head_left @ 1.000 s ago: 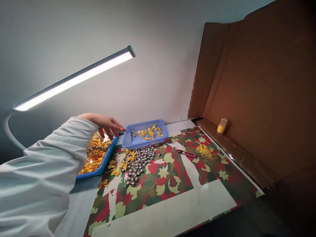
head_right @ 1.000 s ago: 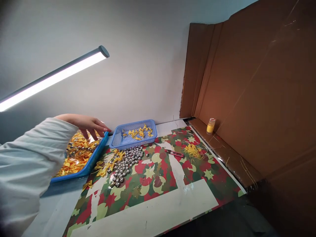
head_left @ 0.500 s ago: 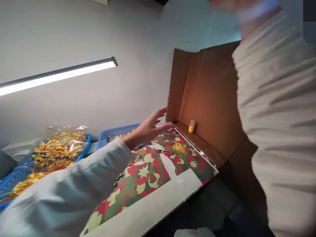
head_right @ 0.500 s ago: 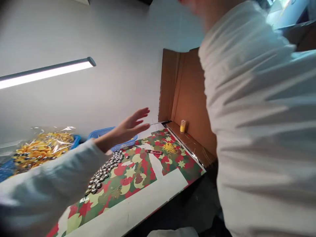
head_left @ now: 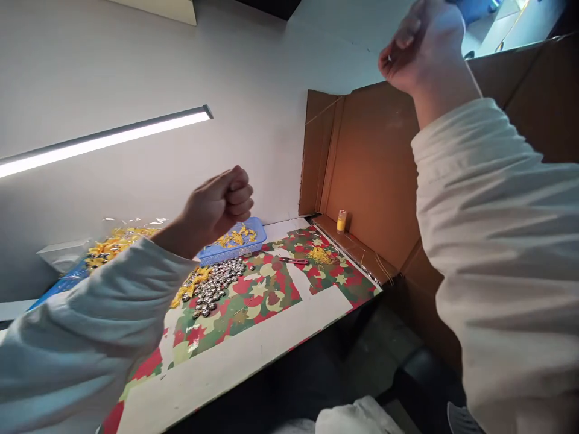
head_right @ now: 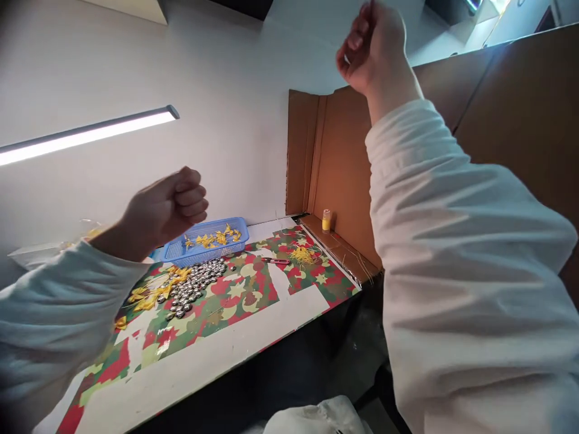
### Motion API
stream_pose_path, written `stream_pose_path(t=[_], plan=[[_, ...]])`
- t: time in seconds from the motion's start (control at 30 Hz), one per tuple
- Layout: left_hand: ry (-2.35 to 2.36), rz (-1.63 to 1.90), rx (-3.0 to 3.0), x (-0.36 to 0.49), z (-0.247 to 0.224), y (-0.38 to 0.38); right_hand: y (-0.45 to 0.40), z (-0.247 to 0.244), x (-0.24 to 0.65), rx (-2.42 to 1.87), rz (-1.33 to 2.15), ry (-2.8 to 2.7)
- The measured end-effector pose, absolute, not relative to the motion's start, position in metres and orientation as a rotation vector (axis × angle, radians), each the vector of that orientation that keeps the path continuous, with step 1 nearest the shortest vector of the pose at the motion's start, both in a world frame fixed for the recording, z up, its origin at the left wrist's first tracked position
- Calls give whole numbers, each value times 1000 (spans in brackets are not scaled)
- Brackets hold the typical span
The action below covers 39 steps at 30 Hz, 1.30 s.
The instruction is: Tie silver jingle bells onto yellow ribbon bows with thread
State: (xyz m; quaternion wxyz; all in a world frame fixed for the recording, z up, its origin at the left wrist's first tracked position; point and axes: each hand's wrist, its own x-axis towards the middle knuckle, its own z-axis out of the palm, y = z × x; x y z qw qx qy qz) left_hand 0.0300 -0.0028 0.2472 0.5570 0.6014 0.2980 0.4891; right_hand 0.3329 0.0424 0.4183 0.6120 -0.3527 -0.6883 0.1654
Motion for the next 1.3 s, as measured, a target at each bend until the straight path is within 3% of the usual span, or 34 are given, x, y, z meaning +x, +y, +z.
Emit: stream_pose_path(t=[0.1, 0.27, 0.53, 0.7, 1.0, 1.3], plan=[[775, 1252, 1395, 7, 253, -15, 57, 391, 344, -673, 702, -1419], [871, 1389, 1527, -23, 274, -28, 81, 339, 346, -819, 791, -1335], [1396, 860, 2272, -46, 292, -25, 40, 284, 226, -692, 1058, -1790], [1531, 920, 2556, -34, 282, -25, -3, 243, 159, -672, 1389, -2088], [955, 1213, 1987, -12, 257, 13, 15, 219, 167, -680, 1201, -2171], [1049, 1133, 1899, -18, 242, 16, 26, 247, 165, -876, 737, -2135]])
